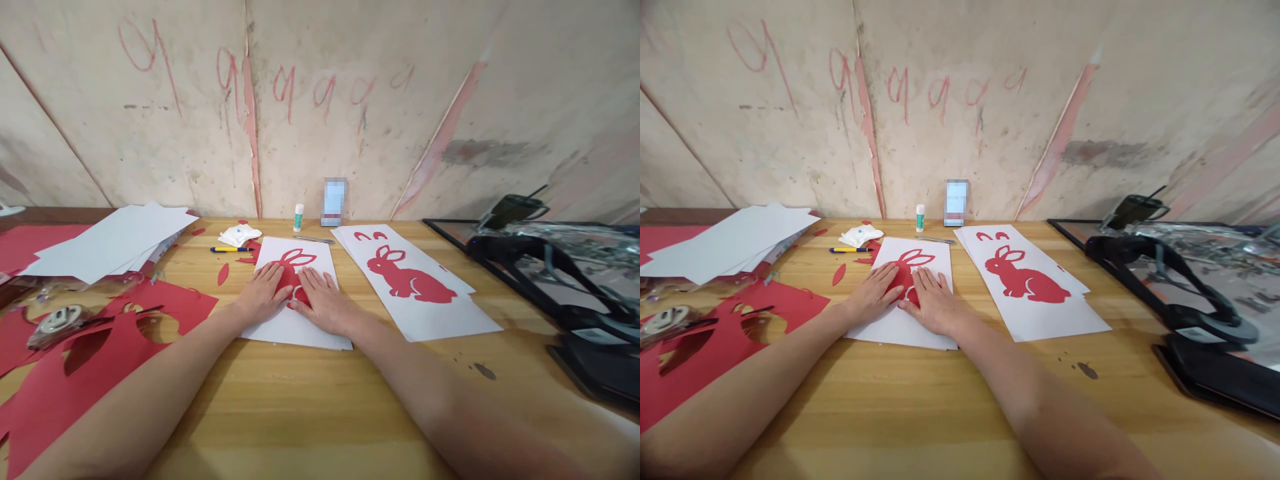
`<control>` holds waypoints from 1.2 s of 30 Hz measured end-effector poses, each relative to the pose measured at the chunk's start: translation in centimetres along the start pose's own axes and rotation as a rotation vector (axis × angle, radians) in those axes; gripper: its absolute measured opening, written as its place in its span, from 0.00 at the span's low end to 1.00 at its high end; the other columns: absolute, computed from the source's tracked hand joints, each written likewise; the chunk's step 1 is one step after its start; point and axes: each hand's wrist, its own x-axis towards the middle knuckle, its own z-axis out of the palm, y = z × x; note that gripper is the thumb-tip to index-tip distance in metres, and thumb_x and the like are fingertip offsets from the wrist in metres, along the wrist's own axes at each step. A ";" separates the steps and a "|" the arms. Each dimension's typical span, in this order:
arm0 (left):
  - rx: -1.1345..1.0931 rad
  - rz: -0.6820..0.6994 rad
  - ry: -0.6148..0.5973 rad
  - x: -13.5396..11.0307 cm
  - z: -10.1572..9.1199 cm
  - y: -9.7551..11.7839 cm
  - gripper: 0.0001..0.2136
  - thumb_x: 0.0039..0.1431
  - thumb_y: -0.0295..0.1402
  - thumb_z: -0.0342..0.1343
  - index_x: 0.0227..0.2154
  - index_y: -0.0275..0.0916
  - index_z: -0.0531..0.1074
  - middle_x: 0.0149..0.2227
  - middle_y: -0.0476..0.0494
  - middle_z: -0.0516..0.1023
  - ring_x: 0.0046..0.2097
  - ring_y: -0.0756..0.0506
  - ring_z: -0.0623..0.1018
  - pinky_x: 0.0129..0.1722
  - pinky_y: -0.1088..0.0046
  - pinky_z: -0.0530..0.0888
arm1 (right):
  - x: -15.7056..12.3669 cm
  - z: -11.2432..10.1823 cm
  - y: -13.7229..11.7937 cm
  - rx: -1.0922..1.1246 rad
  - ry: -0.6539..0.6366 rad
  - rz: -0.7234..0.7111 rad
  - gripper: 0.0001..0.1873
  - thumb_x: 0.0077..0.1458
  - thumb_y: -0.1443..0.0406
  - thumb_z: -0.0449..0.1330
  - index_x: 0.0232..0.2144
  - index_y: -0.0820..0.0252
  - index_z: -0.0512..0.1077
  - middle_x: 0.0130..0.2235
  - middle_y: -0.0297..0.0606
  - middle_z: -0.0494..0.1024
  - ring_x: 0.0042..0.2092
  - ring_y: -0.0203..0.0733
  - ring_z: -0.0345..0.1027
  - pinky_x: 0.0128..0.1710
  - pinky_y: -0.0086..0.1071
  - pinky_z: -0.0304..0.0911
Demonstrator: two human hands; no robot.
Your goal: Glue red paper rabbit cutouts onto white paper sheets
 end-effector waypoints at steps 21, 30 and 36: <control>0.084 -0.024 -0.041 -0.2 0.6 -0.1 0.34 0.67 0.52 0.40 0.65 0.30 0.55 0.68 0.29 0.54 0.69 0.34 0.52 0.67 0.50 0.50 | 0.2 0.4 0.7 -0.019 -0.005 0.006 0.50 0.60 0.38 0.31 0.69 0.70 0.42 0.71 0.51 0.40 0.72 0.50 0.30 0.68 0.50 0.29; 0.078 -0.024 -0.094 -0.2 0.4 -0.1 0.34 0.66 0.52 0.41 0.66 0.30 0.55 0.68 0.30 0.53 0.69 0.34 0.53 0.67 0.52 0.52 | 0.3 0.1 0.8 0.018 0.011 0.022 0.47 0.62 0.41 0.31 0.69 0.71 0.43 0.71 0.49 0.42 0.72 0.48 0.31 0.68 0.48 0.30; 0.061 -0.043 -0.050 -0.3 0.3 0.1 0.37 0.65 0.56 0.39 0.67 0.32 0.52 0.69 0.32 0.51 0.70 0.35 0.50 0.67 0.51 0.50 | 0.9 -0.2 1.8 0.029 0.034 0.166 0.45 0.63 0.43 0.32 0.69 0.71 0.41 0.71 0.47 0.40 0.72 0.46 0.29 0.68 0.48 0.31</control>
